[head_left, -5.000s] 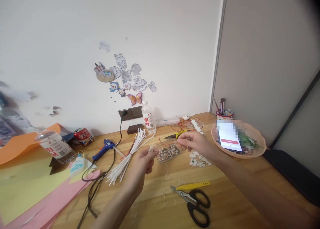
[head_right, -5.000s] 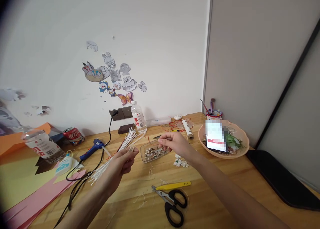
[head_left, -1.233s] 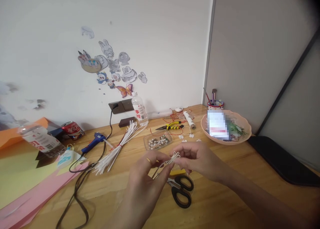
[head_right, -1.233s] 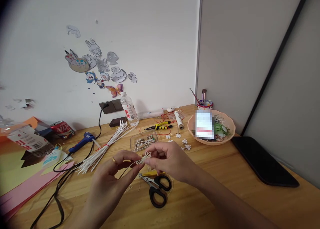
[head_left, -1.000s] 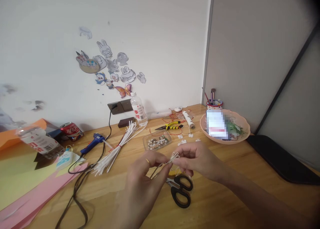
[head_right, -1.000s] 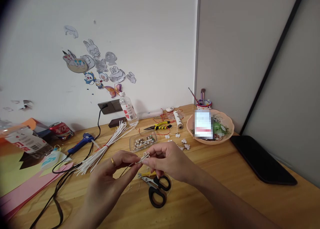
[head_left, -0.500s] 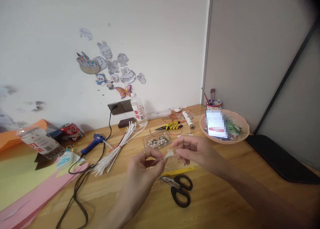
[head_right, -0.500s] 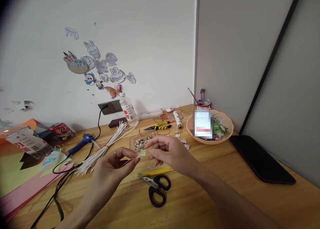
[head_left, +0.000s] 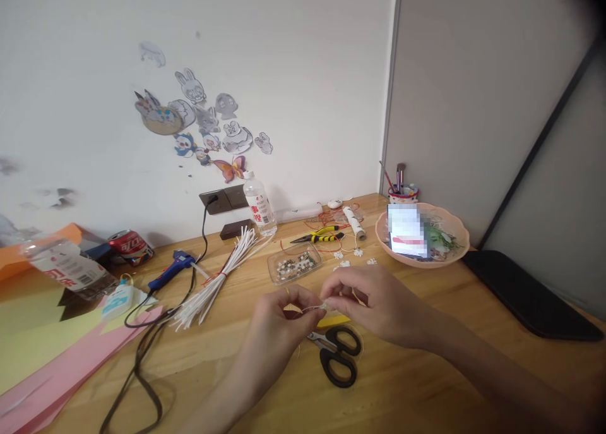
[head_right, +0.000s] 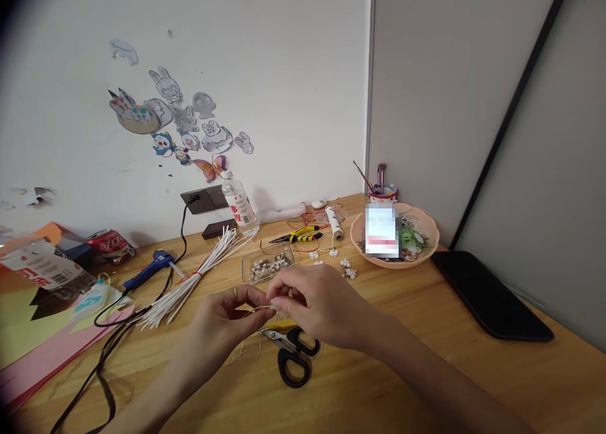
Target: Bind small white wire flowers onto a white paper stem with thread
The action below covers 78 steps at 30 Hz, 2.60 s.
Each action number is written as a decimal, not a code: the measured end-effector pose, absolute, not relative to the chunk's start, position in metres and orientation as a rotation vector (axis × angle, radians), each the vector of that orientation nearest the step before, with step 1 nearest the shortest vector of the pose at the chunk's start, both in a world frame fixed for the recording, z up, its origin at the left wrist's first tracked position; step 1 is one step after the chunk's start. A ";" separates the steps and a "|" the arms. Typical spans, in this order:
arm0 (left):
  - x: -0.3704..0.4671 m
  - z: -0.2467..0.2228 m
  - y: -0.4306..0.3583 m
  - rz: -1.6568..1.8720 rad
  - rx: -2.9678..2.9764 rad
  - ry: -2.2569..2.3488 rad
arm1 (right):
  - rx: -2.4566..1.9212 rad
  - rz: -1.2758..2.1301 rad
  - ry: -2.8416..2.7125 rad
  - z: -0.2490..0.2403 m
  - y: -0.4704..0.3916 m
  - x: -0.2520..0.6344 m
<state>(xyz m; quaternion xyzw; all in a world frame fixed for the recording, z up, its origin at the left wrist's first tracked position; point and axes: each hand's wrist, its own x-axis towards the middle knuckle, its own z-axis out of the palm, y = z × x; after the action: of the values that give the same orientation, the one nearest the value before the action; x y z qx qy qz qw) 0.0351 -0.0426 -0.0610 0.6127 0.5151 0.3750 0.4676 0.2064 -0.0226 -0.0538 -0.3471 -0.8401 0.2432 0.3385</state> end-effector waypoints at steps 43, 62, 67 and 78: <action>0.030 -0.046 -0.045 1.183 1.173 1.173 | -0.776 1.367 -1.779 -0.066 -0.009 0.202; 0.033 -0.065 -0.039 1.025 1.472 1.310 | -0.736 0.281 -2.252 -0.075 -0.022 0.199; 0.029 -0.061 -0.041 0.865 1.485 1.179 | -0.739 0.361 -2.239 -0.072 -0.018 0.203; 0.027 -0.060 -0.041 1.177 1.213 0.996 | -0.755 0.993 -1.909 -0.072 -0.025 0.187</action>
<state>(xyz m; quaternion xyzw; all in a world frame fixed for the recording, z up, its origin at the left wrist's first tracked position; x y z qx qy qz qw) 0.0272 -0.0408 -0.0599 0.5140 0.4217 0.4987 0.5561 0.1873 -0.0249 -0.0717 -0.3010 -0.7608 0.3957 0.4171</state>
